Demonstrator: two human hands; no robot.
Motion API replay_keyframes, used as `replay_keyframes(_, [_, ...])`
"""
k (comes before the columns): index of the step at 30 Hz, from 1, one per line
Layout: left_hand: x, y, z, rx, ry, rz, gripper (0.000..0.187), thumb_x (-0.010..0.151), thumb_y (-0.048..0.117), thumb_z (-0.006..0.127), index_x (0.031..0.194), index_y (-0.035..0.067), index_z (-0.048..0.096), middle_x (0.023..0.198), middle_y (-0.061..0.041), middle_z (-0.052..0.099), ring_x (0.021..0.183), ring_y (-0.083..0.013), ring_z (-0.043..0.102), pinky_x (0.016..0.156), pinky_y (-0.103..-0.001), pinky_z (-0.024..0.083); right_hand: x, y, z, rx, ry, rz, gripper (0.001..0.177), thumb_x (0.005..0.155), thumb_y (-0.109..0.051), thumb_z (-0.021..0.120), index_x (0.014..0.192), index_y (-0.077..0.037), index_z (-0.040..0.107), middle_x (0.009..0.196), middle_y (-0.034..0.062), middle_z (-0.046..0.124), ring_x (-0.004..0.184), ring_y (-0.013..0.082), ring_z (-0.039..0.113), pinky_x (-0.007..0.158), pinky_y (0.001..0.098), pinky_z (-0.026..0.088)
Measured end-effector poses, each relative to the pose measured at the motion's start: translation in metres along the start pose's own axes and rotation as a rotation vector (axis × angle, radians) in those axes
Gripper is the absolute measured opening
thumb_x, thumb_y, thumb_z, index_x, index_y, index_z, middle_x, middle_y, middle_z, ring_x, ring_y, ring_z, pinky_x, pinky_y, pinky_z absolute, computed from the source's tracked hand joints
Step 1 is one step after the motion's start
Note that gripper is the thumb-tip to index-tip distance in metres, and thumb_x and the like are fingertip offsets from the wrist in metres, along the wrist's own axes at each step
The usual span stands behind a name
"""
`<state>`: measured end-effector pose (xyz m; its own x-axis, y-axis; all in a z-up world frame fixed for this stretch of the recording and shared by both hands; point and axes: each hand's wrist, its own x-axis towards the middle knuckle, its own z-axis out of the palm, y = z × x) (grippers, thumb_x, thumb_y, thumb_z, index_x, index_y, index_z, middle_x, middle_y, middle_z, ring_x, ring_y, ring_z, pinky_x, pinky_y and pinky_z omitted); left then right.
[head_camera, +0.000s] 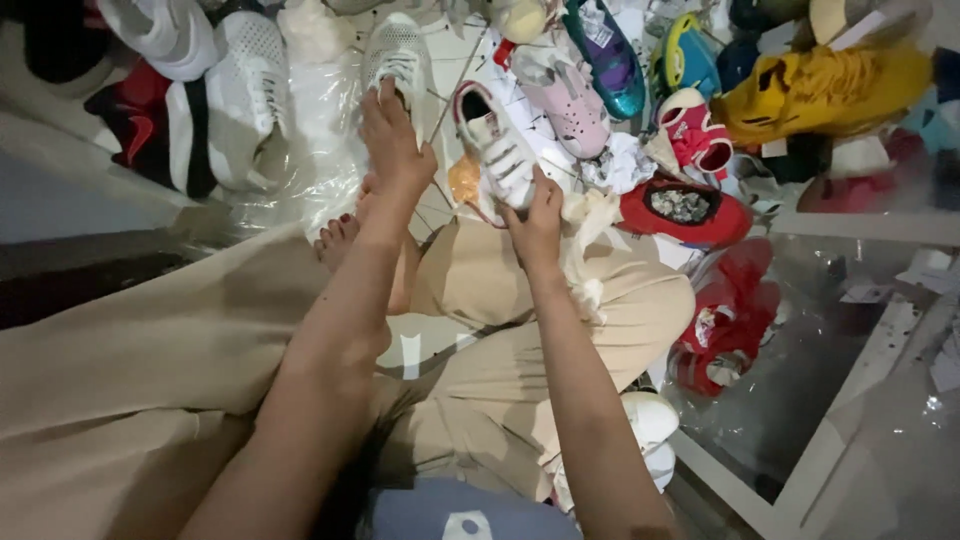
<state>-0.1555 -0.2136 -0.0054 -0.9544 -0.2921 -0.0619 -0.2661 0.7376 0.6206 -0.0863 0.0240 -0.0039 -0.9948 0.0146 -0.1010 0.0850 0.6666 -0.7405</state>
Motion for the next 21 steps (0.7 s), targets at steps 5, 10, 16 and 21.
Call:
replay_keyframes(5, [-0.004, -0.017, 0.013, 0.042, 0.003, 0.044, 0.103, 0.078, 0.009, 0.081, 0.158, 0.009, 0.016, 0.162, -0.025, 0.022, 0.151, -0.0449, 0.025, 0.118, -0.06, 0.03, 0.005, -0.01, -0.006, 0.101, 0.056, 0.119, 0.077, 0.084, -0.022, 0.079, 0.153, -0.015, 0.045, 0.13, 0.0119, 0.042, 0.114, 0.0239, 0.051, 0.092, 0.0287, 0.051])
replay_keyframes(10, [0.0, 0.016, -0.028, 0.043, -0.14, -0.043, 0.097, 0.08, -0.005, 0.072, 0.159, 0.01, 0.018, 0.165, -0.02, 0.016, 0.151, -0.0404, 0.025, 0.122, -0.044, 0.03, 0.019, 0.036, -0.006, 0.219, 0.344, -0.093, 0.04, 0.09, 0.006, 0.066, 0.126, -0.012, 0.07, 0.128, 0.0164, 0.046, 0.138, 0.0328, 0.047, 0.101, 0.034, 0.06])
replay_keyframes(16, [0.013, -0.011, -0.02, -0.133, 0.09, -0.107, 0.098, 0.076, -0.026, 0.043, 0.162, 0.015, 0.018, 0.165, -0.015, 0.025, 0.154, -0.0339, 0.029, 0.107, -0.036, 0.055, 0.022, 0.053, 0.0, 0.21, 0.475, -0.045, 0.033, 0.087, 0.013, 0.061, 0.109, -0.009, 0.075, 0.12, 0.0089, 0.051, 0.126, 0.0241, 0.057, 0.098, 0.0292, 0.061])
replay_keyframes(21, [0.008, -0.004, -0.016, 0.268, 0.194, -0.14, 0.085, 0.08, -0.015, 0.052, 0.155, 0.018, 0.031, 0.163, -0.018, 0.019, 0.151, -0.0422, 0.023, 0.121, -0.056, 0.032, 0.017, 0.029, -0.001, 0.102, 0.407, 0.021, 0.03, 0.094, -0.008, 0.06, 0.123, -0.012, 0.068, 0.124, 0.0115, 0.049, 0.128, 0.0277, 0.054, 0.091, 0.0368, 0.06])
